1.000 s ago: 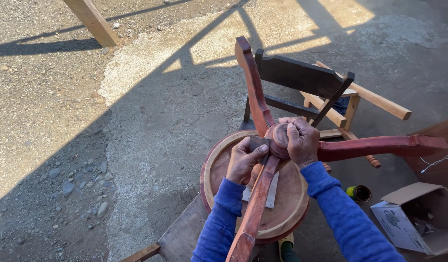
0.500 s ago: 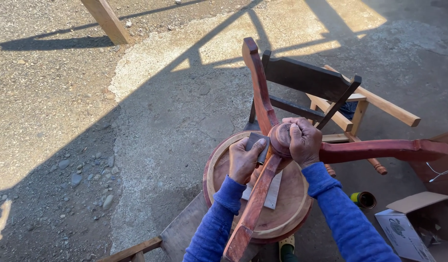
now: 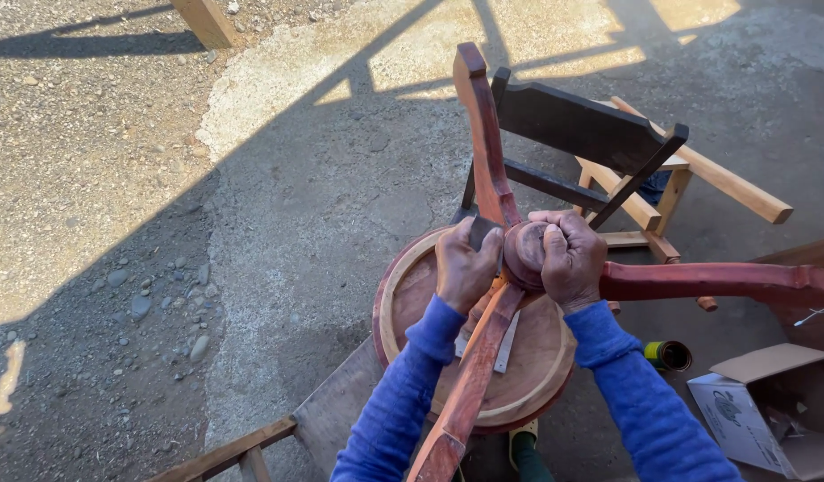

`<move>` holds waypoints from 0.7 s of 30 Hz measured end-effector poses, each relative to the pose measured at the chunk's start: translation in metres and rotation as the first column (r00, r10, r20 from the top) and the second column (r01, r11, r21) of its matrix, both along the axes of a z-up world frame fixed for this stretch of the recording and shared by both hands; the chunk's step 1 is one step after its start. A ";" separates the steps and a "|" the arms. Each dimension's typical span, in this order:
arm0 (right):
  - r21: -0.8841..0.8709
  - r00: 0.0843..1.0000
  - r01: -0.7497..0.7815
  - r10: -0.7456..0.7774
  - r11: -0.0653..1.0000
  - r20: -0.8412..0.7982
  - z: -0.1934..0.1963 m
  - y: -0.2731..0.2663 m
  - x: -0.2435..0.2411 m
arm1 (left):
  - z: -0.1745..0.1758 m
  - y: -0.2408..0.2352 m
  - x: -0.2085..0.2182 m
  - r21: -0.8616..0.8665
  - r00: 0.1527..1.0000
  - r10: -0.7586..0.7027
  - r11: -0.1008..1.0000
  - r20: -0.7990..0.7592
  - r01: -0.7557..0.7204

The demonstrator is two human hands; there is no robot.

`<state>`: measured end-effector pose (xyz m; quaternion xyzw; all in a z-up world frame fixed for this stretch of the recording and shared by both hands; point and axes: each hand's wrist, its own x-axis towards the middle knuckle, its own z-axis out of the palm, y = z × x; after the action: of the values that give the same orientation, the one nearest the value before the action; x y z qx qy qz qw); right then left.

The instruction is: The person sands the legs and central spindle of an overturned wooden chair using a sanding block. The chair is placed on a wooden barrel for stability while the person works on different sections of the legs.

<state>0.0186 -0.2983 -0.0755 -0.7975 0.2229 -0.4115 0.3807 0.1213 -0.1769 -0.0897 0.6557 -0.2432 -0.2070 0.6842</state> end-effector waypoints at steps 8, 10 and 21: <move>-0.018 0.999 -0.025 0.024 1.000 -0.028 -0.005 -0.005 -0.001 | -0.014 -0.027 0.036 -0.038 0.975 -0.070 0.996 0.211 0.080; -0.013 0.999 -0.043 0.043 0.999 -0.021 -0.007 -0.004 -0.002 | -0.012 -0.015 0.027 -0.040 0.970 -0.082 0.995 0.230 0.094; -0.007 0.998 -0.048 0.048 0.999 -0.035 -0.007 -0.008 0.001 | -0.021 -0.040 0.046 -0.056 0.953 -0.114 0.989 0.280 0.135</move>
<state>0.0193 -0.3065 -0.0821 -0.8112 0.2086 -0.3892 0.3833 0.1673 -0.2171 -0.1106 0.6356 -0.3846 -0.1473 0.6530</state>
